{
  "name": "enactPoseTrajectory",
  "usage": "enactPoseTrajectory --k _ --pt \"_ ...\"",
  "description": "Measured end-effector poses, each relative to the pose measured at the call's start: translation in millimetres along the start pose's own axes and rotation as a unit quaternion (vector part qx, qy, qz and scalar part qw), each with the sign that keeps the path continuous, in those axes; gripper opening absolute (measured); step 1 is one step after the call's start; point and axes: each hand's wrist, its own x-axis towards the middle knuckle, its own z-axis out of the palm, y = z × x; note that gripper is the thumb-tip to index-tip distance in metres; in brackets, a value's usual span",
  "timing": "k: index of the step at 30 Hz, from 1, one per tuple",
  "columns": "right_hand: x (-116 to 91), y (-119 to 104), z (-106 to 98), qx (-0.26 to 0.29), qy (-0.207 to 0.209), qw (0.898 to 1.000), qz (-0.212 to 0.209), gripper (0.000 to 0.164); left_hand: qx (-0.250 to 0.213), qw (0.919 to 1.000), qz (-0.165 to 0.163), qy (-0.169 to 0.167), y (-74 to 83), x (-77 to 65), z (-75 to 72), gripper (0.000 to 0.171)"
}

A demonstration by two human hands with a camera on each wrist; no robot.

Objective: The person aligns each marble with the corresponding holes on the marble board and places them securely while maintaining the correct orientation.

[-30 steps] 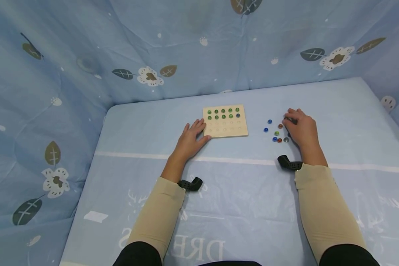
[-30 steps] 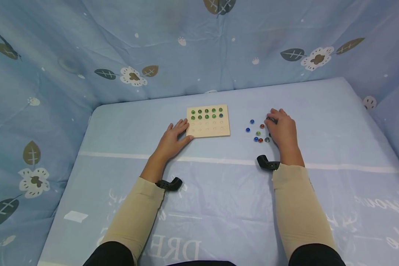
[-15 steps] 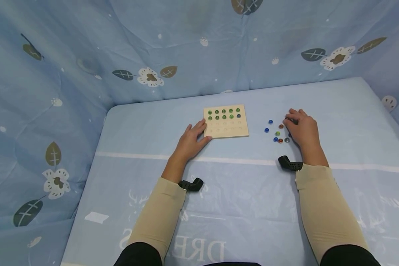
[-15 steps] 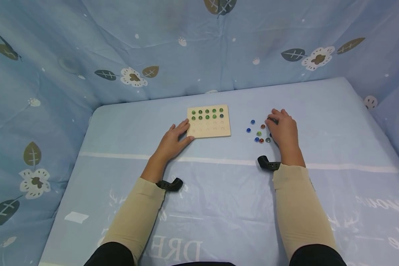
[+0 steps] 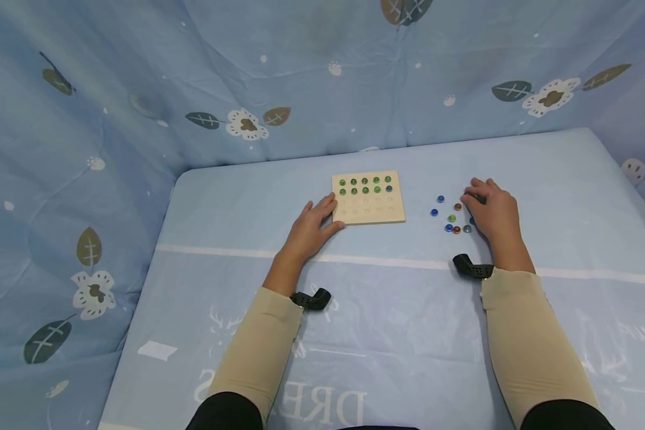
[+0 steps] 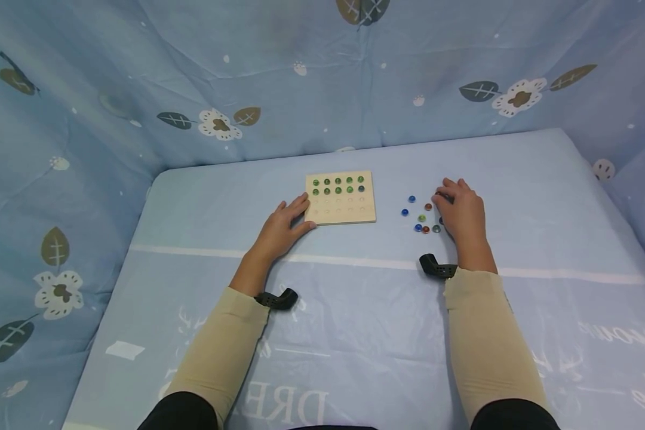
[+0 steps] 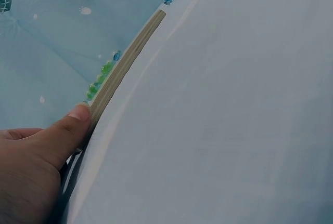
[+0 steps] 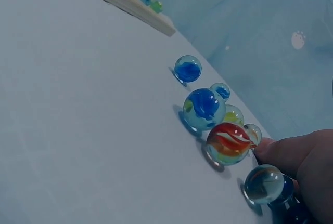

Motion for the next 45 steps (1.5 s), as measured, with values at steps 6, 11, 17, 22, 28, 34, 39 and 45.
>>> enactPoseTrajectory --k 6,11,17,22,28,34,39,45 --pt "0.8 -1.4 1.3 0.002 0.006 1.000 0.000 0.042 -0.003 1.0000 -0.002 0.001 -0.9 0.2 -0.8 0.072" --pt "1.1 -4.1 1.7 0.013 0.009 1.000 0.000 0.042 -0.003 1.0000 -0.001 0.007 -2.5 0.5 -1.0 0.072" --pt "0.6 -9.0 1.7 0.027 0.008 1.000 -0.004 0.044 -0.002 0.9999 -0.005 0.010 -2.8 -0.3 -1.6 0.071" --pt "-4.8 -21.6 1.7 0.044 0.013 0.998 -0.035 0.045 0.002 0.9999 -0.010 0.008 -2.4 0.0 -1.5 0.071" --pt "-13.1 -52.7 14.5 0.031 0.010 0.993 -0.111 0.041 0.003 0.9999 -0.012 0.004 -1.6 0.2 -0.8 0.072" --pt "-16.3 -89.3 46.1 0.015 -0.017 0.982 -0.185 0.036 -0.004 0.9998 -0.018 0.001 0.2 -0.2 -0.2 0.071" --pt "-17.6 -115.8 70.1 0.027 -0.041 0.972 -0.231 0.032 -0.007 0.9998 -0.016 0.000 2.8 1.2 0.0 0.071" --pt "-19.4 -139.5 95.7 0.020 -0.071 0.966 -0.246 0.034 0.005 0.9999 -0.016 0.004 3.7 -0.3 -0.6 0.070"
